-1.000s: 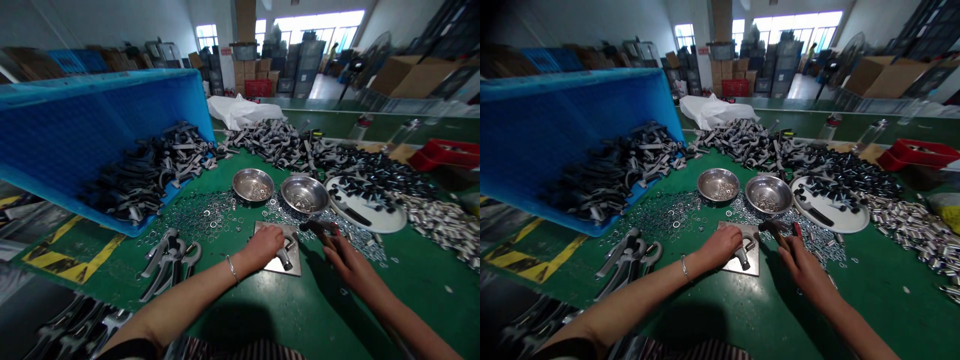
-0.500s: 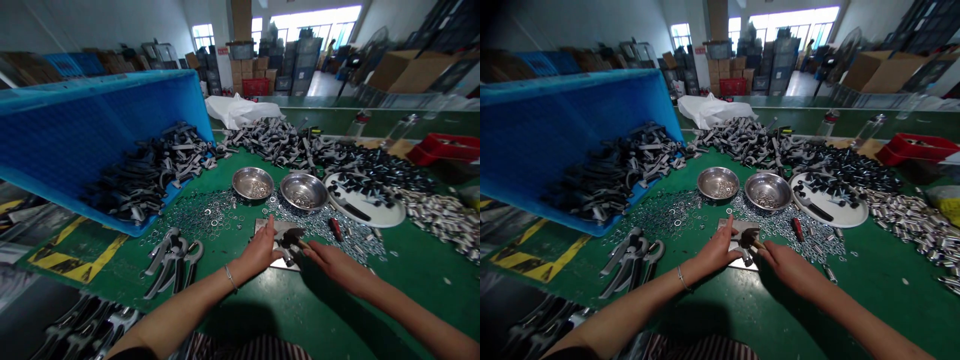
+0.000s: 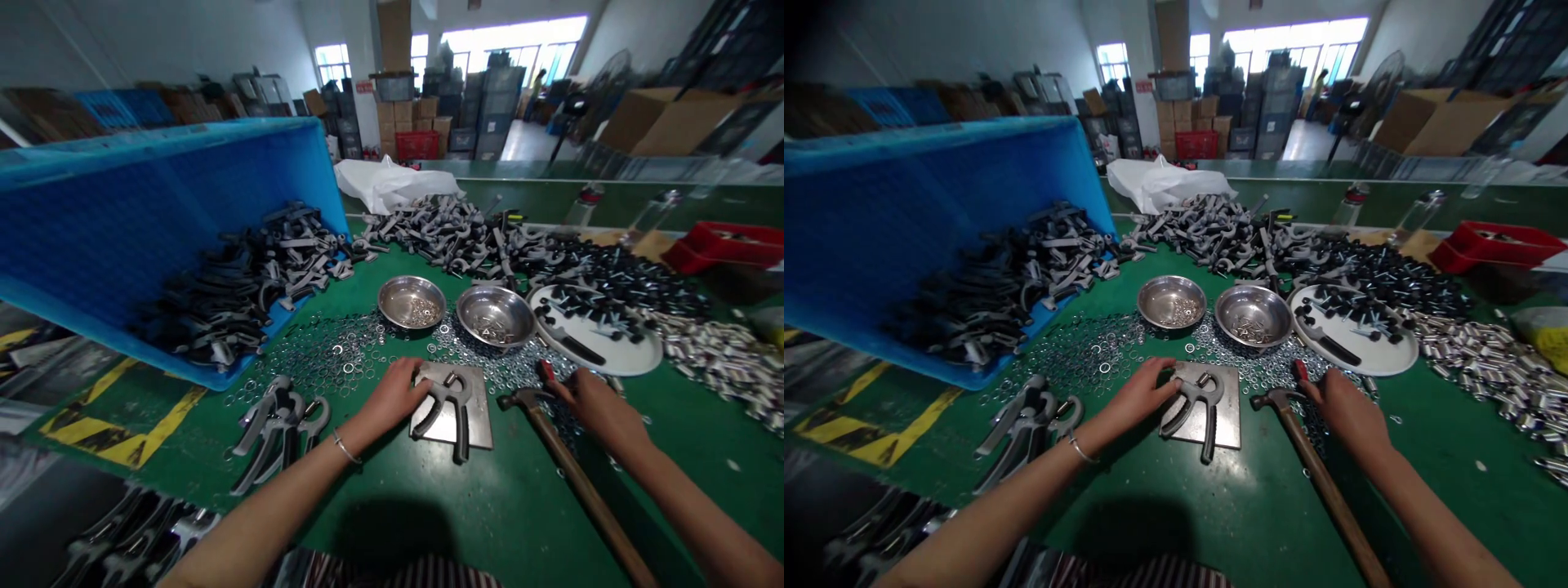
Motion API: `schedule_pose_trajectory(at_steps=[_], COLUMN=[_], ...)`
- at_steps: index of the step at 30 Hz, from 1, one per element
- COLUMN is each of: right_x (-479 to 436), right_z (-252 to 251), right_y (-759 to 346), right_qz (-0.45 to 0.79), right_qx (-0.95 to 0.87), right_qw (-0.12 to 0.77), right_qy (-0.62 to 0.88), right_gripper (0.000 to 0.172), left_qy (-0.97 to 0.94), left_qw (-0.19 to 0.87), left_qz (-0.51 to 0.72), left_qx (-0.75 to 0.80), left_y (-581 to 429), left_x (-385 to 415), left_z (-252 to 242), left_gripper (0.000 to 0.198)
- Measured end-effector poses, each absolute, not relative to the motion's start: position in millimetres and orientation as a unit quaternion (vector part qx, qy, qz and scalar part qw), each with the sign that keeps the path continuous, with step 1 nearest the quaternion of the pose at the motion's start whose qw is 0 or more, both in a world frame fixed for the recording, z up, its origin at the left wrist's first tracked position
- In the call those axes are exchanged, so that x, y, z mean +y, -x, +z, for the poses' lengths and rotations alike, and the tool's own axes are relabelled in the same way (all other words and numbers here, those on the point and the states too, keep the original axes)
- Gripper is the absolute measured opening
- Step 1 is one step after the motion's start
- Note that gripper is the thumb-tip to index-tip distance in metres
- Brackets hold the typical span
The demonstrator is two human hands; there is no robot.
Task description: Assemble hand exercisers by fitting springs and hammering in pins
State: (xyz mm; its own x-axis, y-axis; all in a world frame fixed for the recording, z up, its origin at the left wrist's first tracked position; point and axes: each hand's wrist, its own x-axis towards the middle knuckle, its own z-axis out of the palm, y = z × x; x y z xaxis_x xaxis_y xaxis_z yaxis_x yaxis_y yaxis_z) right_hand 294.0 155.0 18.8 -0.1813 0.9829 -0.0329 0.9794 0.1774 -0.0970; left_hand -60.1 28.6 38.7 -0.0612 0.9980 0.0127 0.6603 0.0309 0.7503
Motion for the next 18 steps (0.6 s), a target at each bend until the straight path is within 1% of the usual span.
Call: schedule_pose_trajectory(at_steps=[2, 4, 7, 9, 11, 13, 14, 16, 17, 18], right_x=[162.6, 167.1, 171.7, 172.6, 168.5, 157.2, 148.7, 128.3, 117.8, 108.2], right_z=[12.3, 8.5, 11.6, 23.4, 43.2, 65.4, 74.3, 82.2, 80.0, 74.0], right_y=[-289.9, -286.2, -284.9, -285.2, -281.4, -268.5, -257.7, -228.9, -212.4, -196.0], right_qz=[0.055, 0.063, 0.074, 0.079, 0.089, 0.145, 0.204, 0.381, 0.462, 0.508], right_qx=[-0.775, -0.784, -0.792, -0.793, -0.785, -0.768, -0.753, -0.701, -0.664, -0.634], right_qw=[-0.024, -0.046, -0.052, -0.043, 0.022, 0.139, 0.203, 0.292, 0.314, 0.328], right_qy=[0.629, 0.616, 0.603, 0.602, 0.613, 0.608, 0.591, 0.528, 0.497, 0.482], right_gripper=[0.044, 0.041, 0.033, 0.027, 0.026, 0.031, 0.033, 0.034, 0.036, 0.035], left_qy=[-0.672, -0.698, -0.711, -0.715, -0.716, -0.710, -0.705, -0.692, -0.689, -0.687], left_qw=[0.252, 0.243, 0.221, 0.221, 0.229, 0.233, 0.231, 0.221, 0.216, 0.211], left_qz=[0.275, 0.256, 0.231, 0.217, 0.211, 0.214, 0.217, 0.219, 0.217, 0.214], left_qx=[0.640, 0.623, 0.626, 0.627, 0.625, 0.629, 0.635, 0.651, 0.657, 0.662], left_y=[62.1, 58.6, 49.1, 43.9, 40.6, 38.6, 37.6, 35.5, 34.4, 33.4], left_x=[20.5, 15.5, 13.4, 12.3, 9.6, 6.3, 5.1, 4.6, 5.2, 6.3], left_z=[34.0, 29.2, 25.4, 25.6, 26.3, 26.1, 25.6, 24.1, 23.5, 23.0], left_gripper=[0.028, 0.034, 0.046, 0.042, 0.038, 0.038, 0.038, 0.038, 0.037, 0.035])
